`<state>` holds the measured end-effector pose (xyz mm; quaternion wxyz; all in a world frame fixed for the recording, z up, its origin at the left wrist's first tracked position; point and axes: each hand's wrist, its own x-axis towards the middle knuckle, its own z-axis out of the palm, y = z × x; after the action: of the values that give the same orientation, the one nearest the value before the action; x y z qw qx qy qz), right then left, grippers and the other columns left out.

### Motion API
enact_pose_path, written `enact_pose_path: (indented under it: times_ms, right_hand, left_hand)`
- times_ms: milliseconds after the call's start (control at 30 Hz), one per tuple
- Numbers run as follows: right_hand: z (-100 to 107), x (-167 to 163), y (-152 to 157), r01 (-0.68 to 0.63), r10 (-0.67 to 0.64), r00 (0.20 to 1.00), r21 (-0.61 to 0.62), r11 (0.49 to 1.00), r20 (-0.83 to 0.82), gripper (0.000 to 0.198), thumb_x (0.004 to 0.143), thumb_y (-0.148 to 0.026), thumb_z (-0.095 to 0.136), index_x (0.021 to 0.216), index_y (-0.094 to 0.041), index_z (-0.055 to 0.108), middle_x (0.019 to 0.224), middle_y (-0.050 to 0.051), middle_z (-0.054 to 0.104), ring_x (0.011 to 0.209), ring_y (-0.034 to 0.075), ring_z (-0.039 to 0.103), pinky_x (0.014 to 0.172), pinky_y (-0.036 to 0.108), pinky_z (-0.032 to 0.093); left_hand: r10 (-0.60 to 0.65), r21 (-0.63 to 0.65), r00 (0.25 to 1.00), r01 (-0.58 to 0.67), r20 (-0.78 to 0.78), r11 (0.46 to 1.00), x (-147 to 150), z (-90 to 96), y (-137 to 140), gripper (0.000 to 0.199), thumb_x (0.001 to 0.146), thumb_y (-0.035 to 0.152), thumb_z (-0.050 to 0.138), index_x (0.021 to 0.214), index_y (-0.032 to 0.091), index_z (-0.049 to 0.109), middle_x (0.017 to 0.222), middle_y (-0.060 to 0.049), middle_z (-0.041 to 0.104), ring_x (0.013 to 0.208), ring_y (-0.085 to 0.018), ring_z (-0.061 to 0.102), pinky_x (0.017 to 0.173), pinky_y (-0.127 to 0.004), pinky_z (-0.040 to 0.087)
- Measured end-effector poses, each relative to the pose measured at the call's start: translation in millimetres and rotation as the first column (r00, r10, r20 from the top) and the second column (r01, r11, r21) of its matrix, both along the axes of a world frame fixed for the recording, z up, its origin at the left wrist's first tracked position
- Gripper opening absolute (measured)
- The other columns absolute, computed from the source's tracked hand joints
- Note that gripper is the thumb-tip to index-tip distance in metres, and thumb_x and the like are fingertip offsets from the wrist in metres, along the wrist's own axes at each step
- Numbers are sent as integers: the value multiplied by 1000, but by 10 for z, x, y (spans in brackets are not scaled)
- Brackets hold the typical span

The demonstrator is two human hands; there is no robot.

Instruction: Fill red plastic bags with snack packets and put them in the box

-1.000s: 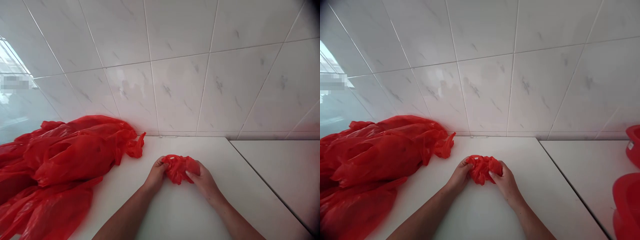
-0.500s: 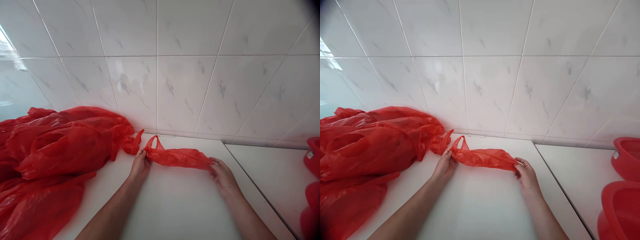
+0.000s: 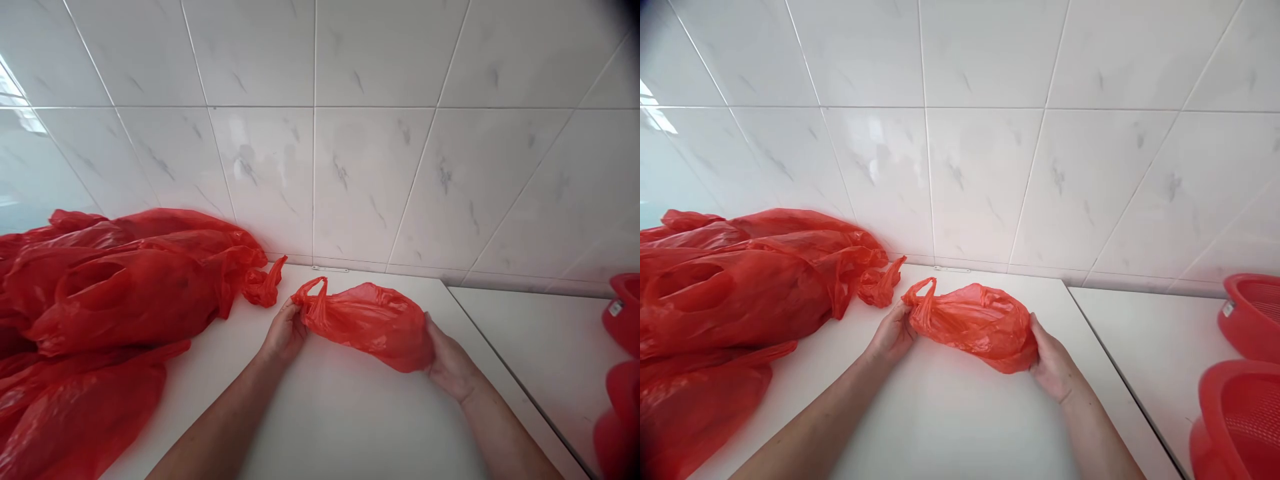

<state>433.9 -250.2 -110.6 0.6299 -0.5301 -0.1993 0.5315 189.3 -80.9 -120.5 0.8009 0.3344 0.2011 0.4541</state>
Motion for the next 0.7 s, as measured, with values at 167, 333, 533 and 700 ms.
enact_pose_path:
  times_ms: [167, 333, 533, 700]
  right_hand:
    - [47, 24, -9, 482, -410, 736, 8, 876, 539, 47, 81, -60, 56, 103, -18, 60, 103, 9, 64, 91, 24, 61, 66, 31, 50]
    - [299, -443, -45, 367, -414, 371, 279, 887, 831, 26, 89, -45, 49, 87, -22, 61, 86, 2, 64, 78, 19, 59, 68, 28, 46]
    - [134, -736, 72, -55, -63, 77, 68, 996, 995, 23, 93, -26, 39, 77, -21, 55, 77, 0, 61, 70, 14, 57, 62, 26, 43]
    - [21, -507, 67, 237, 242, -97, -213, 948, 965, 19, 85, -19, 45, 67, -21, 52, 62, 0, 58, 54, 16, 54, 47, 27, 33]
  left_hand:
    - [-22, -1, 1000, 22, -15, 1000, 2, 25, -13, 17, 76, 15, 60, 93, 16, 62, 85, -3, 66, 72, -13, 63, 62, -22, 49]
    - [-115, 27, 993, 116, -37, 993, 30, 79, -97, 17, 78, 15, 60, 95, 16, 64, 92, -5, 67, 78, -15, 64, 65, -24, 49]
    - [-203, 69, 976, 208, -76, 976, 28, 118, -175, 12, 77, 20, 65, 87, 15, 62, 87, -6, 65, 74, -15, 62, 67, -26, 50]
    - [-50, 115, 993, 63, -109, 991, -25, 92, -48, 11, 72, 23, 65, 79, 18, 58, 84, -3, 62, 75, -13, 60, 67, -24, 49]
